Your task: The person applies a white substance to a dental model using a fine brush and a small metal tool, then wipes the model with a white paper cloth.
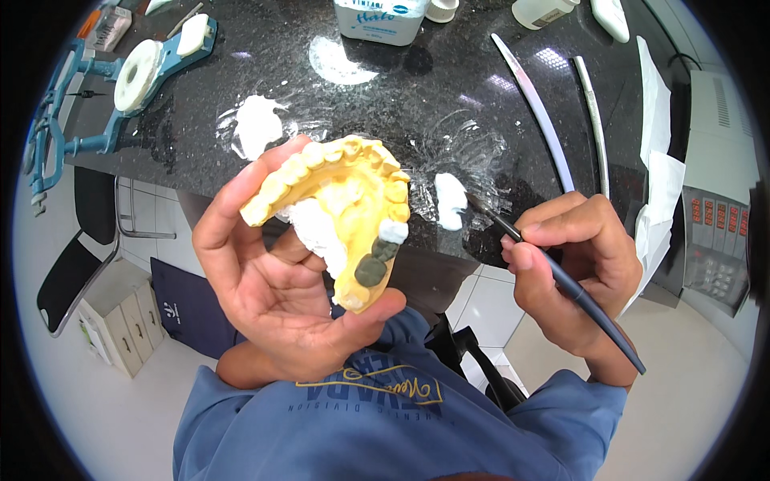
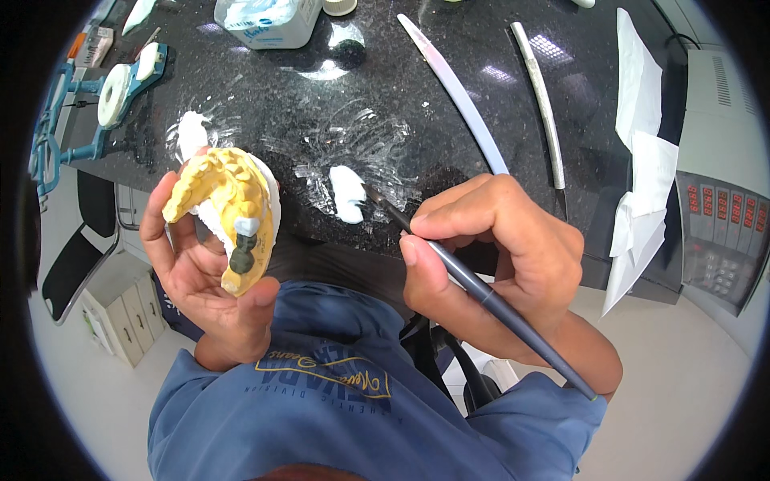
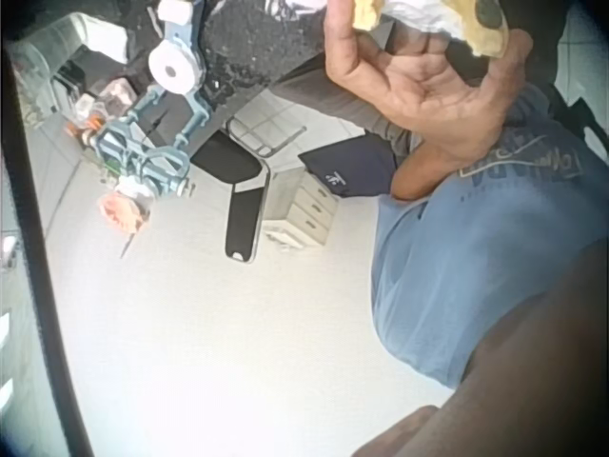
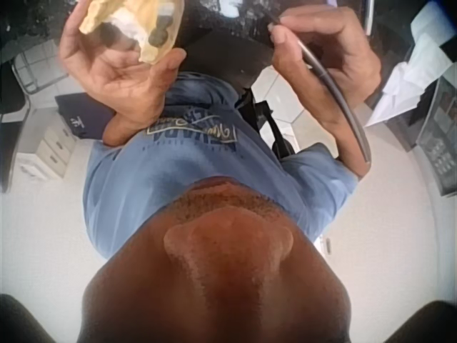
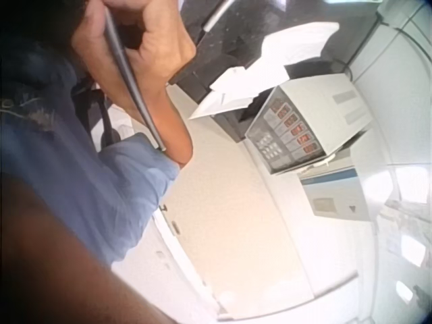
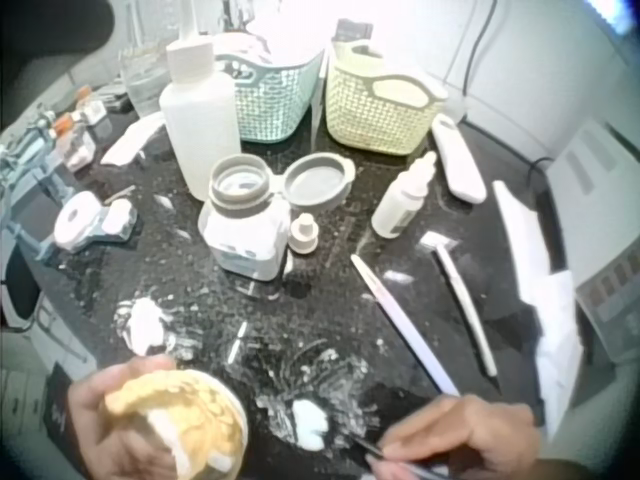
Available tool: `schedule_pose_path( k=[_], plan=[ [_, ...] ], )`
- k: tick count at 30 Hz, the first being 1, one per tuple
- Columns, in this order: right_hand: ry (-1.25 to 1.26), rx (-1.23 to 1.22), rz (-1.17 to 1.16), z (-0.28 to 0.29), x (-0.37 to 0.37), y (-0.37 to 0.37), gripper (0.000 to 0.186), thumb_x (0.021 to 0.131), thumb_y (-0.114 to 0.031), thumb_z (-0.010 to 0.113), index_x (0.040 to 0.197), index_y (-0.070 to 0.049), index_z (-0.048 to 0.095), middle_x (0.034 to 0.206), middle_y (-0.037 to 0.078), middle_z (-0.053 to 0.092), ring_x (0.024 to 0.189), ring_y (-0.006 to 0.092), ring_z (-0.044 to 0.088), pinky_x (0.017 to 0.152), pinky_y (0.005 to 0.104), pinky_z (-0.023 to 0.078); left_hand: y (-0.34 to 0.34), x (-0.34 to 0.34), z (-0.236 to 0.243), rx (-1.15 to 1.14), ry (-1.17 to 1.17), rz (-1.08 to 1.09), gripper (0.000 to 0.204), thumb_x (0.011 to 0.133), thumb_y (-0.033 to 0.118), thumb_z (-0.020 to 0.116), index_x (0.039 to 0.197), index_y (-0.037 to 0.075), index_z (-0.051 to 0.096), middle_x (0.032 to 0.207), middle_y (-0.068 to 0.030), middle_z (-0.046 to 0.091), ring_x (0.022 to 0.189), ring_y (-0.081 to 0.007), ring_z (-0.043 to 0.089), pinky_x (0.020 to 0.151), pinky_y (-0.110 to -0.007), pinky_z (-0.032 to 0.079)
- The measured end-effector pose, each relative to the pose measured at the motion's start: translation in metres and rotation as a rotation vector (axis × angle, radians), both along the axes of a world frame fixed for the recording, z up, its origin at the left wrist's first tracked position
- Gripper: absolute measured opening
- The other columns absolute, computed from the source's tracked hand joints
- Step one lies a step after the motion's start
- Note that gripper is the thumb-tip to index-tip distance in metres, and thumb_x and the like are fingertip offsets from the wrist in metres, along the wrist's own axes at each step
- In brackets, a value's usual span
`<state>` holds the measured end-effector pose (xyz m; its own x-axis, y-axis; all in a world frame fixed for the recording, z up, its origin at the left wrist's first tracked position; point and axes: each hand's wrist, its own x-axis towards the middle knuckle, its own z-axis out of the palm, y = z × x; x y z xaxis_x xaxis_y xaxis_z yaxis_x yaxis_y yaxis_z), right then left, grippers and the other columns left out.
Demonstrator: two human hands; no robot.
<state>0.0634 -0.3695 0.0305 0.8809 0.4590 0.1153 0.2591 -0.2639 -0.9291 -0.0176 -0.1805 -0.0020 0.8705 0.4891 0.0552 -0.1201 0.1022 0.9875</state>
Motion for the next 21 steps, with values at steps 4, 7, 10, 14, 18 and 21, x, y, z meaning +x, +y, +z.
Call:
schedule_pose_path(
  k=[4, 7, 10, 14, 18, 21],
  plan=[
    [0.026, -0.034, -0.011, 0.002, 0.0, -0.0008, 0.015, 0.072, 0.008, 0.069, 0.083, 0.004, 0.058, 0.077, 0.012, 0.064, 0.064, 0.0101, 0.061, 0.056, 0.0204, 0.049, -0.0007, -0.0002, 0.0003, -0.015, 0.014, -0.007, 0.11, 0.066, 0.027, 0.086, 0.143, 0.0, 0.011, 0.146, -0.023, 0.024, 0.127, -0.0281, 0.044, 0.101, -0.033, 0.044],
    [0.062, 0.039, -0.05, 0.0011, -0.0005, -0.0021, 0.015, 0.072, 0.007, 0.069, 0.082, 0.003, 0.059, 0.077, 0.012, 0.064, 0.065, 0.01, 0.062, 0.057, 0.0205, 0.05, -0.0007, 0.0002, 0.0003, -0.015, 0.022, -0.006, 0.11, 0.066, 0.028, 0.086, 0.143, 0.0, 0.012, 0.146, -0.0229, 0.024, 0.127, -0.028, 0.044, 0.101, -0.033, 0.044],
    [0.079, 0.012, -0.07, 0.002, 0.0001, -0.0028, 0.015, 0.072, 0.007, 0.069, 0.082, 0.003, 0.059, 0.077, 0.012, 0.064, 0.065, 0.01, 0.062, 0.058, 0.0205, 0.05, -0.0007, 0.0011, 0.0025, -0.018, 0.036, -0.001, 0.11, 0.065, 0.028, 0.086, 0.142, 0.0, 0.013, 0.145, -0.0225, 0.026, 0.127, -0.0278, 0.044, 0.101, -0.033, 0.044],
    [0.094, -0.011, -0.027, 0.0028, 0.0027, -0.0051, 0.016, 0.072, 0.007, 0.07, 0.083, 0.002, 0.059, 0.078, 0.012, 0.064, 0.067, 0.0101, 0.063, 0.059, 0.0207, 0.051, -0.0018, 0.0024, 0.003, -0.02, 0.038, 0.015, 0.11, 0.064, 0.029, 0.087, 0.142, 0.0, 0.015, 0.144, -0.0224, 0.027, 0.126, -0.0278, 0.044, 0.101, -0.034, 0.044],
    [0.117, 0.017, -0.019, 0.0036, 0.0028, -0.0037, 0.016, 0.072, 0.006, 0.07, 0.083, 0.002, 0.059, 0.079, 0.011, 0.064, 0.068, 0.01, 0.063, 0.059, 0.0206, 0.051, -0.0004, 0.0032, 0.0027, -0.009, 0.034, 0.015, 0.111, 0.064, 0.03, 0.087, 0.142, 0.0, 0.015, 0.144, -0.0225, 0.027, 0.127, -0.028, 0.044, 0.101, -0.034, 0.045],
    [0.147, 0.027, -0.027, 0.0028, 0.0031, -0.0042, 0.017, 0.072, 0.007, 0.071, 0.084, 0.003, 0.059, 0.08, 0.012, 0.064, 0.069, 0.0101, 0.064, 0.06, 0.0203, 0.051, 0.0007, 0.0025, 0.0029, -0.007, 0.036, 0.003, 0.11, 0.064, 0.029, 0.087, 0.142, 0.0, 0.014, 0.144, -0.0225, 0.027, 0.127, -0.0284, 0.043, 0.101, -0.034, 0.045]
  ],
)
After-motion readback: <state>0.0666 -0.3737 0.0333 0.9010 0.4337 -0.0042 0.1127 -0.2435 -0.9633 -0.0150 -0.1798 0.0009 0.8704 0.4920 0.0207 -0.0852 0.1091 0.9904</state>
